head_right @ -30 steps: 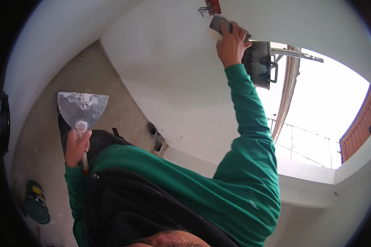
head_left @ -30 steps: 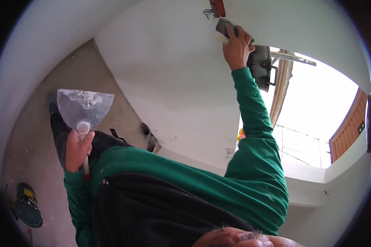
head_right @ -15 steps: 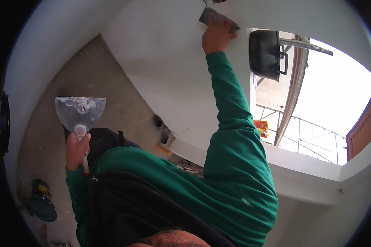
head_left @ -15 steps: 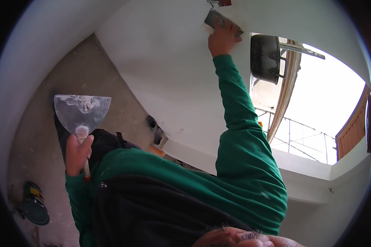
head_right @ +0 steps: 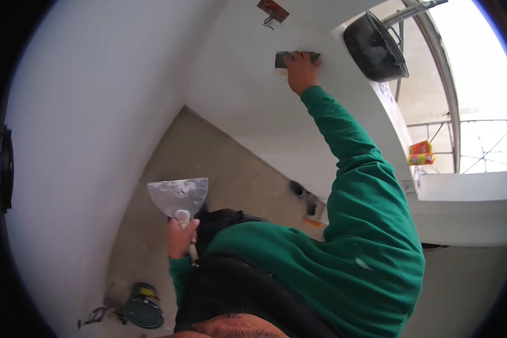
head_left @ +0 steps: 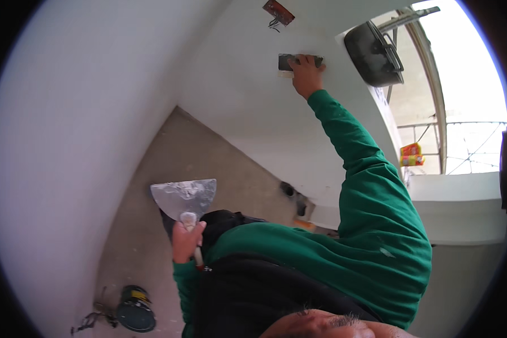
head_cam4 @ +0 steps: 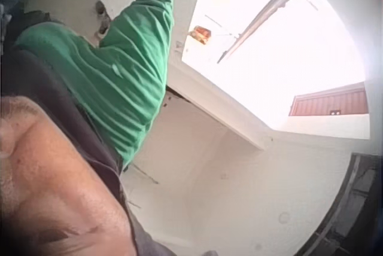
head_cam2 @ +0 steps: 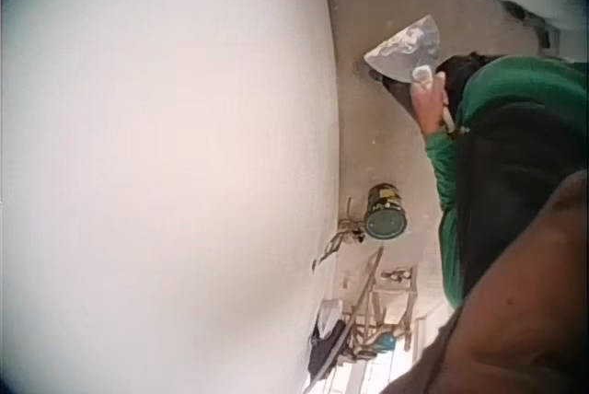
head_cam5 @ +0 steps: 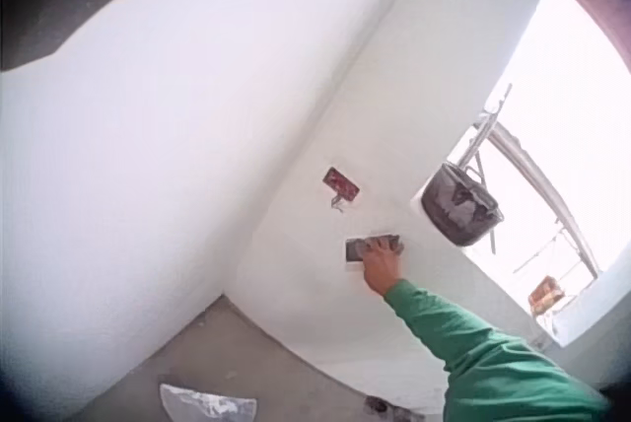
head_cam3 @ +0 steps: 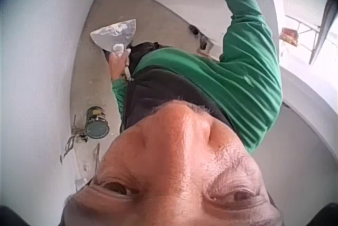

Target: The person uses a trowel and a hawk to apply and smooth white plaster onto a wall and a curved architectural element. The person repeatedly scoops plaster from the hawk onto the trowel and spreads it across the surfaces, working in a construction environment with other workers visible in the background.

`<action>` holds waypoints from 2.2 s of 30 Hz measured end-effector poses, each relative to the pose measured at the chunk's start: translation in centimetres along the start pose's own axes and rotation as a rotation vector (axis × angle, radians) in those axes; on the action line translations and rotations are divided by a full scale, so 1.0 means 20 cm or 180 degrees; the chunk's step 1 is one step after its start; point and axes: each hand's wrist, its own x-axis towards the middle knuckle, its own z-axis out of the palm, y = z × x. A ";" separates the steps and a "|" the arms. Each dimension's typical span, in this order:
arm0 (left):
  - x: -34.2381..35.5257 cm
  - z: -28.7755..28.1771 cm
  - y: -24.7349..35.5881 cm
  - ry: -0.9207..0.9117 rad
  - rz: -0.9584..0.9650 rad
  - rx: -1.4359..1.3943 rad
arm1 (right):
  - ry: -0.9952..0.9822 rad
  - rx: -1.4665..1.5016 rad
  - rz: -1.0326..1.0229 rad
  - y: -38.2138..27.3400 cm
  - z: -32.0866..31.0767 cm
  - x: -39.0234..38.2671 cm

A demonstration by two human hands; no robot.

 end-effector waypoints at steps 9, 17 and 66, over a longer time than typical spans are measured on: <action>0.12 -0.16 0.16 -0.0920 -0.0115 0.1036 | 0.1608 0.1019 0.1306 -0.01 -0.22 0.15; 0.13 -0.16 0.33 -0.0975 -0.0623 0.1348 | 0.1068 0.0688 0.1541 -0.14 0.22 -0.04; 0.21 -0.10 0.93 -0.1863 0.0020 0.1552 | 0.0490 0.3230 0.3806 -0.28 -0.35 0.23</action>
